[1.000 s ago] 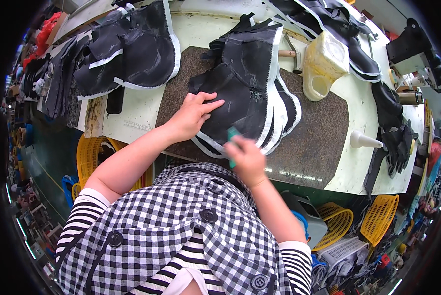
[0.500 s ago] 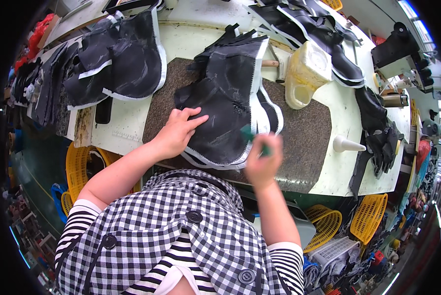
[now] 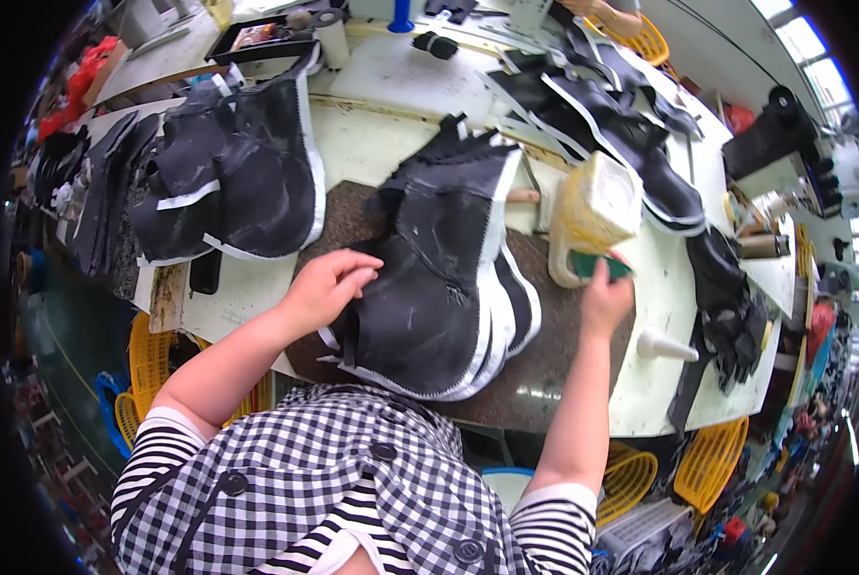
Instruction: Applying glue/adhesive to the edges and surfaces of shoe uppers using a small green brush tool.
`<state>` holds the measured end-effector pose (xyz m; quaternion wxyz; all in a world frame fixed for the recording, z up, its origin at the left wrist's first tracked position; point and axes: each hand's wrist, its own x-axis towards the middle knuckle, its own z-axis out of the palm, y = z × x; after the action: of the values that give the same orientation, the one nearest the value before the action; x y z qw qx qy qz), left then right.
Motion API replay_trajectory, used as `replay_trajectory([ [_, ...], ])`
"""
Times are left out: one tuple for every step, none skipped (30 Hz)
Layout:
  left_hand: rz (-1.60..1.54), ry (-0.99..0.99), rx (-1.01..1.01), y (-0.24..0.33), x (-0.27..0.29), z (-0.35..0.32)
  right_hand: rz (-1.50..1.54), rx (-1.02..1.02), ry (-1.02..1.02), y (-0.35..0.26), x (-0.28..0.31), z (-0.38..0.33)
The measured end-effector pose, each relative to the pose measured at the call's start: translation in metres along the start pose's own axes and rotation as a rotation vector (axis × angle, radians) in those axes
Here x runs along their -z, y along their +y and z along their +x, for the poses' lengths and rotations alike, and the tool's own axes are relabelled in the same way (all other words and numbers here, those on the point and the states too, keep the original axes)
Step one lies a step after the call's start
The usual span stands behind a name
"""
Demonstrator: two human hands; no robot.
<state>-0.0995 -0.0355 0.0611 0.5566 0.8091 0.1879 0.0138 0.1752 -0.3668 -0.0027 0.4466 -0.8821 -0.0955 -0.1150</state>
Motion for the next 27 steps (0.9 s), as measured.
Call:
replay_trajectory([
  [-0.109, 0.033, 0.093, -0.009, 0.006, 0.016, 0.257, -0.227, 0.044, -0.018, 0.003, 0.000],
  [-0.048, 0.145, -0.016, -0.020, 0.008, 0.031, 0.391, -0.219, 0.170, -0.022, 0.005, 0.001],
  [0.021, 0.201, -0.101, -0.019, 0.013, 0.050, 0.344, -0.261, 0.259, -0.009, 0.012, 0.002],
  [0.031, 0.271, -0.086, -0.022, 0.017, 0.067, 0.338, -0.463, 0.093, 0.004, 0.023, 0.005],
  [0.036, 0.335, -0.075, -0.026, 0.019, 0.086, 0.322, -0.661, -0.068, 0.011, 0.030, 0.010],
  [0.031, 0.344, -0.069, -0.031, 0.022, 0.105, 0.317, -0.656, -0.078, -0.008, 0.020, 0.015],
  [0.070, 0.258, 0.030, -0.036, 0.027, 0.122, 0.507, -0.654, -0.143, -0.028, 0.013, 0.019],
  [0.105, 0.164, 0.130, -0.040, 0.025, 0.132, 0.693, -0.654, -0.204, -0.057, 0.009, 0.018],
  [0.099, 0.162, 0.133, -0.039, 0.023, 0.137, 0.708, -0.595, -0.233, -0.096, -0.005, 0.018],
  [-0.062, 0.049, 0.189, -0.036, 0.022, 0.141, 0.724, -0.536, -0.257, -0.138, -0.024, 0.020],
  [-0.220, -0.058, 0.249, -0.036, 0.021, 0.141, 0.690, -0.506, -0.357, -0.170, -0.045, 0.022],
  [-0.319, -0.037, 0.278, -0.037, 0.018, 0.140, 0.655, -0.474, -0.455, -0.192, -0.067, 0.024],
  [-0.325, -0.045, 0.275, -0.036, 0.014, 0.139, 0.564, -0.383, -0.532, -0.202, -0.087, 0.029],
  [-0.391, -0.017, 0.269, -0.037, 0.011, 0.137, 0.531, -0.331, -0.605, -0.207, -0.111, 0.033],
  [-0.457, 0.010, 0.264, -0.038, 0.008, 0.135, 0.488, -0.341, -0.658, -0.210, -0.135, 0.036],
  [-0.498, 0.035, 0.260, -0.040, 0.005, 0.134, 0.276, -0.270, -0.743, -0.209, -0.155, 0.039],
  [-0.504, 0.039, 0.265, -0.040, 0.004, 0.133, 0.200, -0.214, -0.735, -0.210, -0.170, 0.037],
  [-0.502, 0.050, 0.260, -0.040, 0.002, 0.133, 0.097, -0.118, -0.695, -0.208, -0.181, 0.041],
  [-0.500, 0.059, 0.253, -0.040, 0.001, 0.133, -0.006, -0.022, -0.651, -0.205, -0.189, 0.044],
  [-0.498, 0.066, 0.256, -0.041, 0.000, 0.132, -0.009, -0.018, -0.667, -0.200, -0.193, 0.043],
  [-0.506, 0.075, 0.264, -0.041, 0.000, 0.131, -0.074, 0.086, -0.643, -0.196, -0.196, 0.042],
  [-0.512, 0.079, 0.259, -0.041, -0.001, 0.132, -0.138, 0.190, -0.615, -0.192, -0.198, 0.041],
  [-0.517, 0.088, 0.258, -0.042, -0.001, 0.131, -0.139, 0.194, -0.631, -0.200, -0.197, 0.037],
  [-0.541, 0.109, 0.264, -0.046, -0.002, 0.130, -0.088, 0.048, -0.707, -0.215, -0.191, 0.034],
  [-0.547, 0.119, 0.272, -0.050, -0.002, 0.130, -0.039, -0.101, -0.779, -0.228, -0.184, 0.030],
  [-0.590, 0.131, 0.292, -0.049, -0.002, 0.129, -0.004, -0.115, -0.774, -0.232, -0.177, 0.028],
  [-0.633, 0.142, 0.312, -0.049, -0.003, 0.128, -0.008, -0.114, -0.781, -0.230, -0.172, 0.022],
])
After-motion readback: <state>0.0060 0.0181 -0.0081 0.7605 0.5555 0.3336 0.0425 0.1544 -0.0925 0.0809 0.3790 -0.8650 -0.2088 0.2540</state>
